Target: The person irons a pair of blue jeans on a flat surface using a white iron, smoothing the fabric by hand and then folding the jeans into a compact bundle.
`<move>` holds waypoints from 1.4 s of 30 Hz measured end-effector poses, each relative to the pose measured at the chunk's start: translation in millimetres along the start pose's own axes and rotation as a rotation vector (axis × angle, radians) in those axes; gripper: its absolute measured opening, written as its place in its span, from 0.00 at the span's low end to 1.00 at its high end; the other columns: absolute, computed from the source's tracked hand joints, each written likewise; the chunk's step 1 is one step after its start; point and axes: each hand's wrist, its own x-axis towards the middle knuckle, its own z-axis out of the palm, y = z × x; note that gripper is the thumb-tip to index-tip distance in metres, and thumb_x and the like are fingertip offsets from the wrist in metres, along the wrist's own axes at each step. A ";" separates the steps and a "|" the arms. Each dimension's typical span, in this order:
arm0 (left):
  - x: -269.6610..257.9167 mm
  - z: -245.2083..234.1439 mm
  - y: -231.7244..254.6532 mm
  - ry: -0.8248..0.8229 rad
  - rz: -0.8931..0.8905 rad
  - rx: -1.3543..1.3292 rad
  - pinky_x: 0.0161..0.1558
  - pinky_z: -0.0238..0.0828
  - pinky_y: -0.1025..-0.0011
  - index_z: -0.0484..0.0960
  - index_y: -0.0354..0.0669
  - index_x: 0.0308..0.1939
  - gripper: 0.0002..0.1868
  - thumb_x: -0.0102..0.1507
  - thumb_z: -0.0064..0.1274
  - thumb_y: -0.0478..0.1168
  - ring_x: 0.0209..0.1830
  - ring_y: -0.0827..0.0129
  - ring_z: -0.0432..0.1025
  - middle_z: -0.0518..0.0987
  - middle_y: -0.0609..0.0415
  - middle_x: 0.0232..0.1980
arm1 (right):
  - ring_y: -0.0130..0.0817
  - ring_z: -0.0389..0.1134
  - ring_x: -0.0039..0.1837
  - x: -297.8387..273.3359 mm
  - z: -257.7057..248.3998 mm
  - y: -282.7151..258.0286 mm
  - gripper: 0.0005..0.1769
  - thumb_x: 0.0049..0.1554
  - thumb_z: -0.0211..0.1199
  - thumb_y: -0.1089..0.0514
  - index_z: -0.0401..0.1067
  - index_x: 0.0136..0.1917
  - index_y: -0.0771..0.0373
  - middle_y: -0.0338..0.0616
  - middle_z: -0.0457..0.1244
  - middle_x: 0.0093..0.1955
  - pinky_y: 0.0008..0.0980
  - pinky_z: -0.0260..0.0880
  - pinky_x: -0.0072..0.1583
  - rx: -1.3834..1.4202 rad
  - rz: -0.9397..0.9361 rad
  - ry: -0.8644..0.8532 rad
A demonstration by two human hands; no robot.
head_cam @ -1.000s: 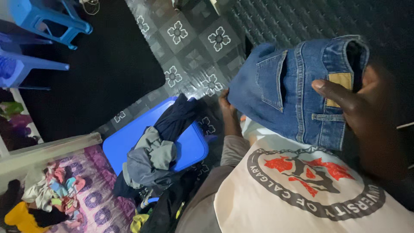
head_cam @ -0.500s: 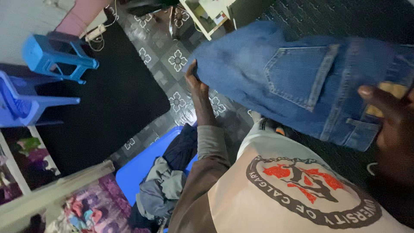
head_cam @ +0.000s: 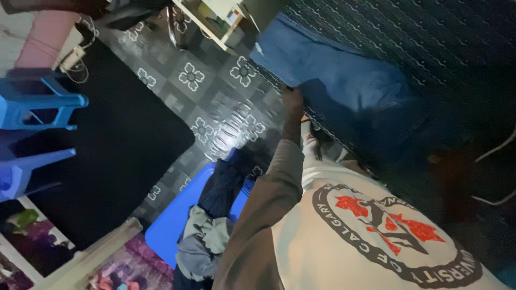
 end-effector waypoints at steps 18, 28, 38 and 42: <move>-210.9 106.4 4.9 0.049 0.002 0.287 0.54 0.74 0.56 0.75 0.35 0.61 0.27 0.62 0.55 0.47 0.51 0.45 0.79 0.84 0.38 0.51 | 0.60 0.65 0.67 101.8 4.5 101.3 0.35 0.64 0.67 0.42 0.64 0.72 0.69 0.66 0.62 0.66 0.55 0.65 0.65 -0.264 -0.625 0.159; -300.5 132.6 15.7 -0.415 -0.182 0.729 0.39 0.77 0.55 0.85 0.43 0.44 0.18 0.64 0.58 0.54 0.37 0.49 0.79 0.84 0.43 0.39 | 0.59 0.67 0.67 133.8 19.7 125.8 0.31 0.64 0.68 0.44 0.66 0.69 0.66 0.64 0.65 0.65 0.54 0.67 0.68 -0.371 -0.486 -0.007; -247.6 71.2 -12.0 -0.692 0.070 0.741 0.36 0.71 0.57 0.82 0.49 0.46 0.21 0.53 0.60 0.53 0.35 0.56 0.74 0.80 0.47 0.39 | 0.56 0.67 0.63 130.7 -2.9 114.7 0.23 0.63 0.64 0.54 0.68 0.67 0.67 0.63 0.65 0.63 0.53 0.67 0.63 -0.386 -0.340 0.146; -149.9 33.3 -13.3 -0.451 -0.123 0.563 0.32 0.68 0.62 0.81 0.47 0.44 0.17 0.57 0.59 0.51 0.31 0.62 0.71 0.78 0.51 0.35 | 0.55 0.67 0.62 155.3 26.4 59.5 0.21 0.62 0.63 0.58 0.69 0.67 0.68 0.63 0.65 0.63 0.53 0.67 0.61 -0.401 -0.374 0.203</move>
